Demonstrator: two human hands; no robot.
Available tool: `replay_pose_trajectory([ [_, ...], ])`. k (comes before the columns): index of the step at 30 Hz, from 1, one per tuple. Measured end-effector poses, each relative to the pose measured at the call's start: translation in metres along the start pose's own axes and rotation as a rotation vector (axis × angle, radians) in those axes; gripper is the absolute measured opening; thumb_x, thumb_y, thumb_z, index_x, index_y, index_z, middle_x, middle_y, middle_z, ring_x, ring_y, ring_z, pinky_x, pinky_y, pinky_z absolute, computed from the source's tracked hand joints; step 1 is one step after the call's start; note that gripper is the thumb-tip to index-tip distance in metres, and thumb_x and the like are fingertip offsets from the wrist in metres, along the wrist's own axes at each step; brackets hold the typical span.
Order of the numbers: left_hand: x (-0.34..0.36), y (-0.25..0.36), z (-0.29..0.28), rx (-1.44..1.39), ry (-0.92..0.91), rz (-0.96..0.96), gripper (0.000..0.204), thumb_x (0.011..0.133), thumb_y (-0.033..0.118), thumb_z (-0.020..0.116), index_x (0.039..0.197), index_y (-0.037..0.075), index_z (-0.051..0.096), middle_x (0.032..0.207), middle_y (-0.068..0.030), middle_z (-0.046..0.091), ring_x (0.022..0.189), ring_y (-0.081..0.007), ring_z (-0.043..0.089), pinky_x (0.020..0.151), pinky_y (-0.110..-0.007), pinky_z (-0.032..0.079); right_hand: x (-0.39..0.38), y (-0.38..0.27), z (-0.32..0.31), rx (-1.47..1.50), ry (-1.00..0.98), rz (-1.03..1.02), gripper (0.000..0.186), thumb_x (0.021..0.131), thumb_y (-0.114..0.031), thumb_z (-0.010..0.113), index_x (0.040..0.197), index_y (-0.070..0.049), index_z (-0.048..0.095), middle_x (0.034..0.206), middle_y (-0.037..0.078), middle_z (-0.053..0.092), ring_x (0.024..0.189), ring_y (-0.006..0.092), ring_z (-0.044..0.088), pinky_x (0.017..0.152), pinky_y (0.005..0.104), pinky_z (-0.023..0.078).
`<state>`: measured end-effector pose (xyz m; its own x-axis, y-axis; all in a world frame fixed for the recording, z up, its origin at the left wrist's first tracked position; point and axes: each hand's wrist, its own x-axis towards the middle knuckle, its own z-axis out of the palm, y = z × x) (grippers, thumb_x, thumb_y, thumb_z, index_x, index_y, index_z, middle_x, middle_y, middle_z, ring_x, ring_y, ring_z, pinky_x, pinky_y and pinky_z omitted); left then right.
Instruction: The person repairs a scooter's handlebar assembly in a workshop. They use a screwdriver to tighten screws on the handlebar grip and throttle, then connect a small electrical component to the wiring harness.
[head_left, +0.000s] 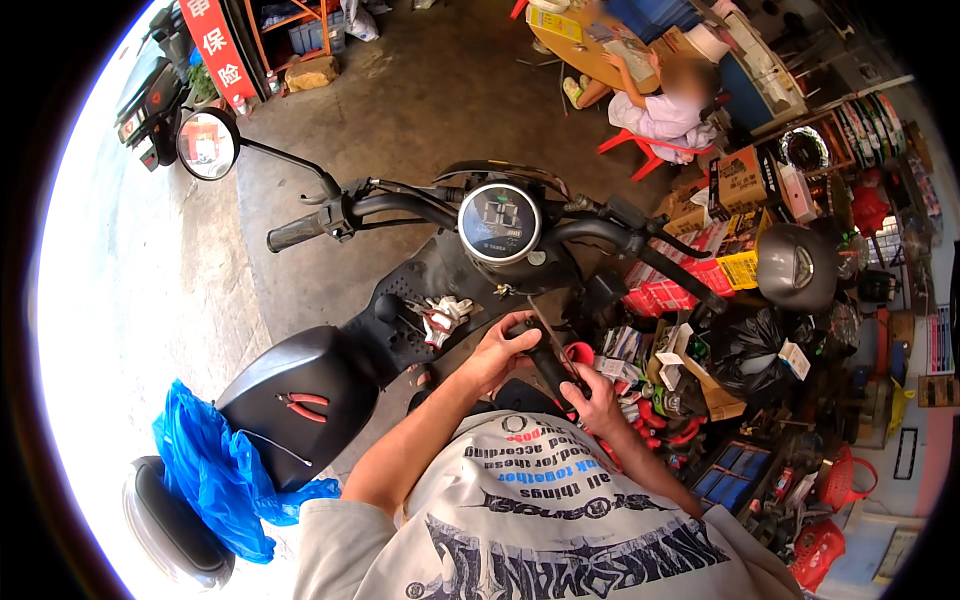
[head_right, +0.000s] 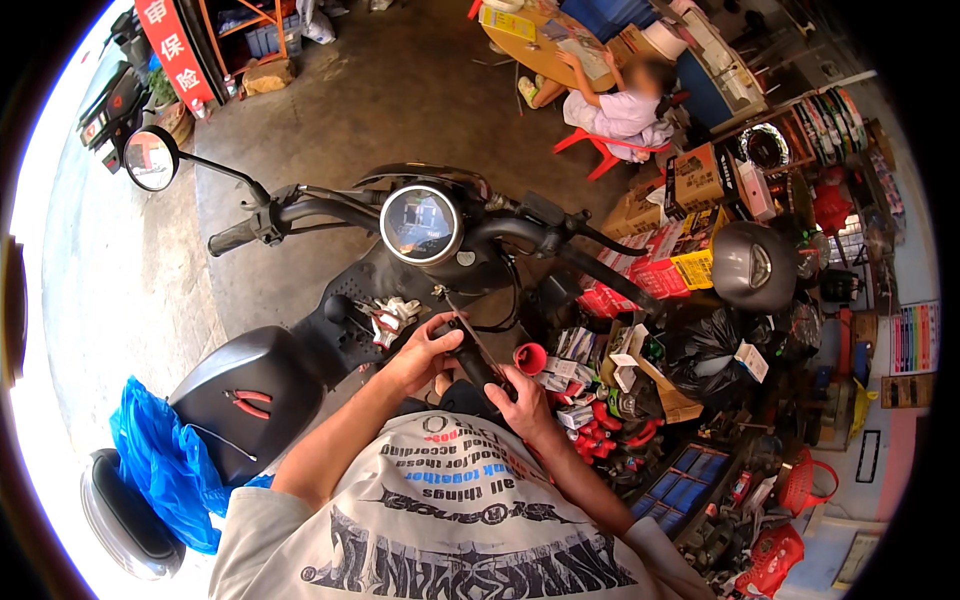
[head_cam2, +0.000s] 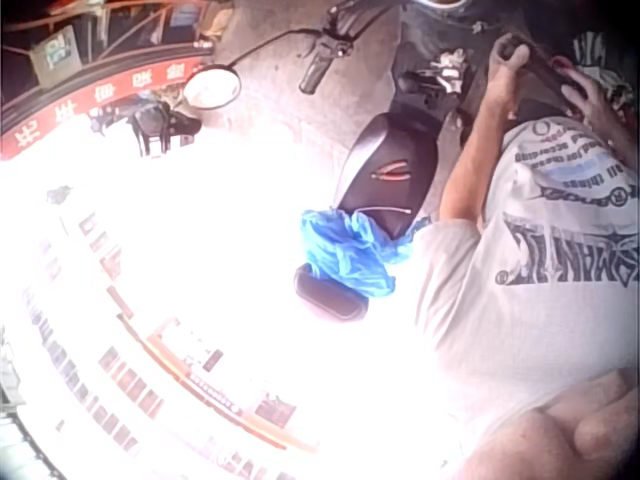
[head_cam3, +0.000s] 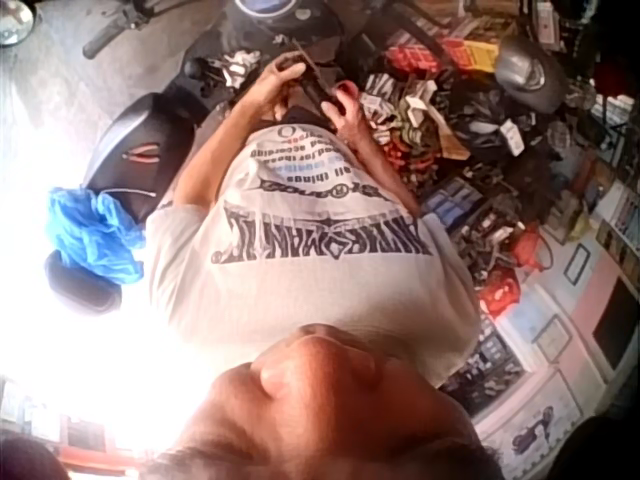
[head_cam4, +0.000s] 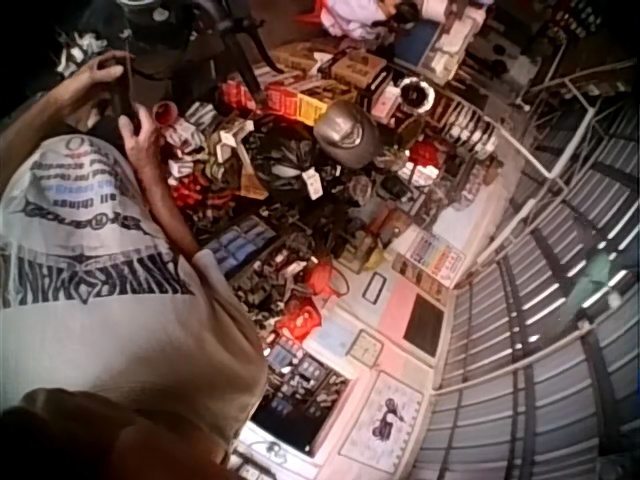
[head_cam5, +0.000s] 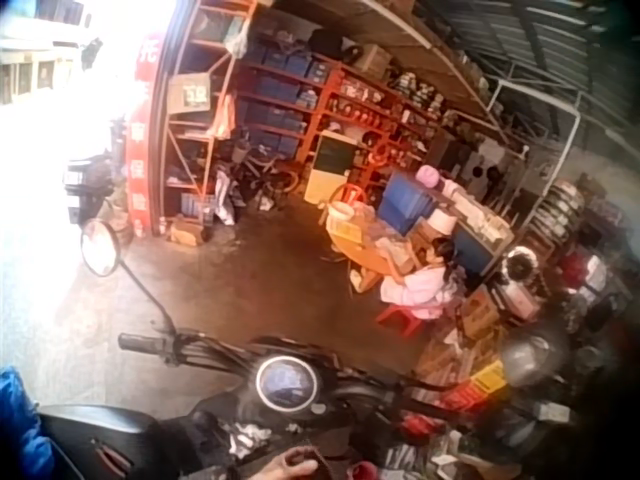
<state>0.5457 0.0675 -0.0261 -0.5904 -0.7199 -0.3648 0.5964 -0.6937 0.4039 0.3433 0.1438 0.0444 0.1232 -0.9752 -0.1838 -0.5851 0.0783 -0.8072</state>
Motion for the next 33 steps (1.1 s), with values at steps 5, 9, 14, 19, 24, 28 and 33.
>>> replay_pose_trajectory([
  [5,0.000,-0.001,-0.001,0.038,-0.014,0.000,0.055,0.093,0.018,0.071,0.138,0.006,0.043,0.110,-0.0065,0.063,0.099,-0.0161,0.065,0.085,-0.029,0.057,0.006,0.012,0.000,-0.028,-0.061,0.021,0.031,0.090,-0.027,0.067,0.105,0.000,0.062,0.087,0.015,0.065,0.078,0.0272,0.063,0.073,0.0359,0.049],
  [9,-0.003,-0.004,-0.005,0.037,-0.018,-0.015,0.057,0.092,0.020,0.071,0.138,0.005,0.042,0.113,-0.0074,0.062,0.100,-0.0169,0.065,0.086,-0.030,0.056,0.003,0.012,0.003,0.002,-0.054,0.064,0.030,0.088,-0.023,0.070,0.104,0.001,0.062,0.085,0.013,0.065,0.077,0.0218,0.062,0.072,0.0343,0.049],
  [14,0.001,-0.016,-0.010,0.059,0.058,-0.063,0.057,0.092,0.022,0.072,0.138,0.005,0.043,0.117,-0.0088,0.061,0.102,-0.0179,0.065,0.087,-0.032,0.056,-0.007,0.011,0.009,0.036,0.030,0.083,0.031,0.086,-0.020,0.072,0.107,0.001,0.063,0.086,0.012,0.066,0.079,0.0188,0.064,0.072,0.0325,0.049],
  [19,0.000,-0.020,0.006,0.146,0.073,-0.112,0.056,0.089,0.017,0.073,0.136,0.005,0.046,0.121,-0.0074,0.059,0.107,-0.0178,0.062,0.083,-0.033,0.055,-0.027,0.018,0.005,-0.035,0.076,0.140,0.029,0.089,-0.020,0.069,0.106,0.002,0.064,0.087,0.012,0.067,0.079,0.0185,0.064,0.071,0.0318,0.050],
  [24,0.013,-0.032,0.028,0.408,-0.099,0.009,0.069,0.077,0.006,0.079,0.137,0.004,0.045,0.121,-0.0084,0.059,0.112,-0.0174,0.058,0.099,-0.032,0.046,-0.062,0.073,-0.006,0.068,0.304,0.251,0.021,0.091,-0.015,0.065,0.102,0.002,0.067,0.083,0.010,0.068,0.075,0.0164,0.063,0.070,0.0300,0.049],
  [28,0.030,-0.041,0.060,0.794,-0.145,0.195,0.080,0.070,-0.001,0.083,0.139,0.002,0.041,0.123,-0.0099,0.057,0.114,-0.0154,0.056,0.101,-0.030,0.044,-0.082,0.139,-0.024,0.283,0.416,0.432,0.015,0.093,-0.009,0.061,0.100,0.003,0.066,0.079,0.003,0.066,0.067,0.0075,0.058,0.061,0.0233,0.046],
  [33,0.066,-0.062,0.076,1.036,-0.003,0.199,0.082,0.068,0.003,0.086,0.137,0.000,0.043,0.121,-0.0101,0.058,0.113,-0.0175,0.057,0.102,-0.031,0.044,-0.059,0.203,-0.073,0.406,0.368,0.433,0.011,0.094,-0.006,0.058,0.099,0.001,0.065,0.076,0.003,0.065,0.059,0.0057,0.055,0.053,0.0210,0.043],
])
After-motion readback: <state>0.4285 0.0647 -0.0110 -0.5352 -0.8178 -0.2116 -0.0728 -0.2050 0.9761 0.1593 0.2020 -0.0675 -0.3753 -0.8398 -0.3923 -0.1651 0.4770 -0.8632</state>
